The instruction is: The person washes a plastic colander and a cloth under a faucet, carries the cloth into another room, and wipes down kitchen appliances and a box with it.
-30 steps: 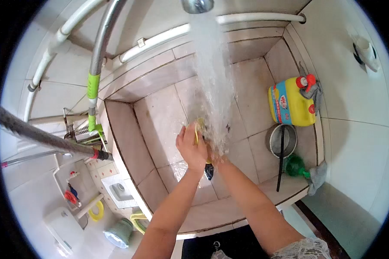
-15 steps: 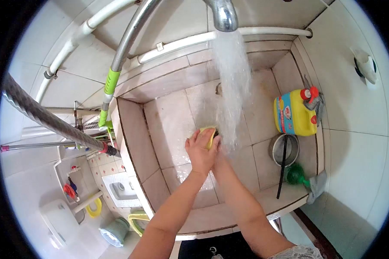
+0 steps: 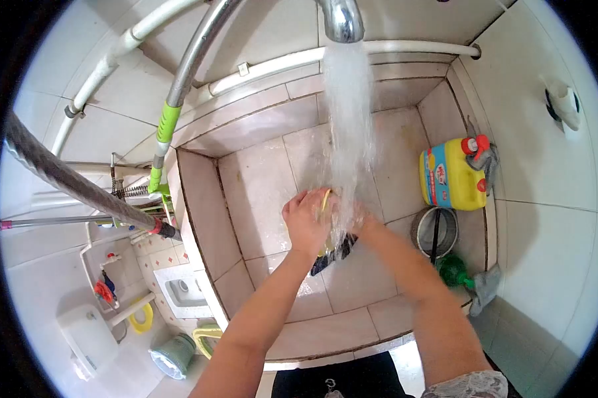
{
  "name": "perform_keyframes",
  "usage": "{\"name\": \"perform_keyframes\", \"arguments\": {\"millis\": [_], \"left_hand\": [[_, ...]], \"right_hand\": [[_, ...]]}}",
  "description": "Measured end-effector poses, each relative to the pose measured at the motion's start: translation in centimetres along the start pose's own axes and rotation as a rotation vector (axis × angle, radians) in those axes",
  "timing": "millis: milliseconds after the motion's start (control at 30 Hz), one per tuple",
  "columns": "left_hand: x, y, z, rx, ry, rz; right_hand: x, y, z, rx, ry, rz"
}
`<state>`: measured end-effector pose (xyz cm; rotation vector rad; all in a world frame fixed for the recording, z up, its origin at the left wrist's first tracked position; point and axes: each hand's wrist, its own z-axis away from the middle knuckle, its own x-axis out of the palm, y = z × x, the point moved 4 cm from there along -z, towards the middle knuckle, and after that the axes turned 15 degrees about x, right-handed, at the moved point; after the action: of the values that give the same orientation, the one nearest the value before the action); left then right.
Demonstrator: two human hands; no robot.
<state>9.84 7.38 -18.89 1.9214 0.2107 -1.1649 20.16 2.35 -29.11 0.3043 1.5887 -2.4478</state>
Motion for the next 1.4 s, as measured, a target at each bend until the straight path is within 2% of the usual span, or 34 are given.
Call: {"name": "perform_keyframes", "arguments": {"millis": [133,167,267,300,333,400,433,467,533,567,600,700,733,800,833,867,900,933,1000,1100,1200,1300,1400], "left_hand": [[0.5,0.0,0.5,0.052,0.042,-0.051],[-0.1,0.4,0.6,0.038,0.076,-0.032],[-0.9,0.5,0.7,0.017,0.116,-0.037],[-0.7,0.0,0.7,0.007,0.124,-0.05],[-0.2,-1.1,0.5,-0.021,0.132,-0.006],[0.5,-3.4,0.7,-0.086,0.127,0.081],[-0.6,-4.4,1.4,-0.293,0.143,0.186],[-2.0,-5.6,1.9,-0.496,0.16,0.29],[-3.1,-10.5,5.2,-0.498,0.27,0.356],[-4.5,-11.2,5.9,-0.5,0.269,0.243],[-5.7,-11.5,6.6,-0.504,0.268,0.128],[-7.9,-11.4,8.2,-0.482,0.415,0.031],[-8.1,-11.6,8.9,-0.655,0.266,0.084],[-8.0,-10.8,10.0,-0.416,0.241,-0.226],[-7.9,-10.2,10.2,-0.294,0.225,-0.38],[-8.2,-8.3,9.9,-0.192,0.172,-0.414],[-8.7,-5.3,9.3,-0.088,0.114,-0.448],[-8.5,-3.0,9.0,0.018,0.053,-0.479],[-6.6,-1.4,9.2,0.064,-0.159,-0.12],[-3.8,-1.4,10.4,-0.082,-0.463,-0.04],[-2.2,-2.2,10.7,-0.142,-0.501,-0.027],[-3.4,-1.5,9.7,-0.172,-0.343,-0.118],[-5.5,0.2,7.0,-0.275,-0.205,0.072]], "right_hand": [[7.5,0.7,1.1,0.203,0.243,-0.094],[8.5,0.3,1.6,0.278,0.241,-0.264],[6.9,-1.2,3.1,0.442,-0.025,-1.36],[6.3,-1.7,3.7,0.492,-0.097,-1.589],[5.6,-2.2,4.5,0.545,-0.159,-1.748],[4.5,-2.8,6.1,0.624,-0.195,-1.85],[3.7,-2.6,7.1,0.665,-0.21,-1.901],[3.1,-1.3,7.7,0.445,-0.444,-1.893],[0.7,-1.9,9.3,0.476,-0.2,-1.774],[-0.5,-2.5,10.1,0.489,-0.083,-1.707],[-1.8,-3.0,10.1,0.432,-0.053,-1.57],[-4.4,-4.9,10.0,0.617,0.174,-1.043],[-5.2,-4.9,8.9,0.656,0.123,-0.832],[-8.8,-7.6,7.8,0.575,0.103,-0.191],[-11.3,-13.6,8.9,0.444,0.347,-0.071],[-14.0,-18.9,9.2,0.206,0.438,-0.025],[-16.2,-24.6,9.6,0.022,0.565,-0.145],[-17.3,-30.9,10.8,-0.267,0.592,-0.297],[-19.0,-37.4,10.7,-0.737,0.54,-0.442],[-17.8,-40.6,8.2,-0.761,0.451,-0.316],[-16.4,-39.9,9.4,-0.888,0.593,-0.328],[-17.2,-39.7,9.5,-0.934,0.371,-0.537],[-17.7,-40.2,8.5,-0.893,0.235,-0.543]]}}
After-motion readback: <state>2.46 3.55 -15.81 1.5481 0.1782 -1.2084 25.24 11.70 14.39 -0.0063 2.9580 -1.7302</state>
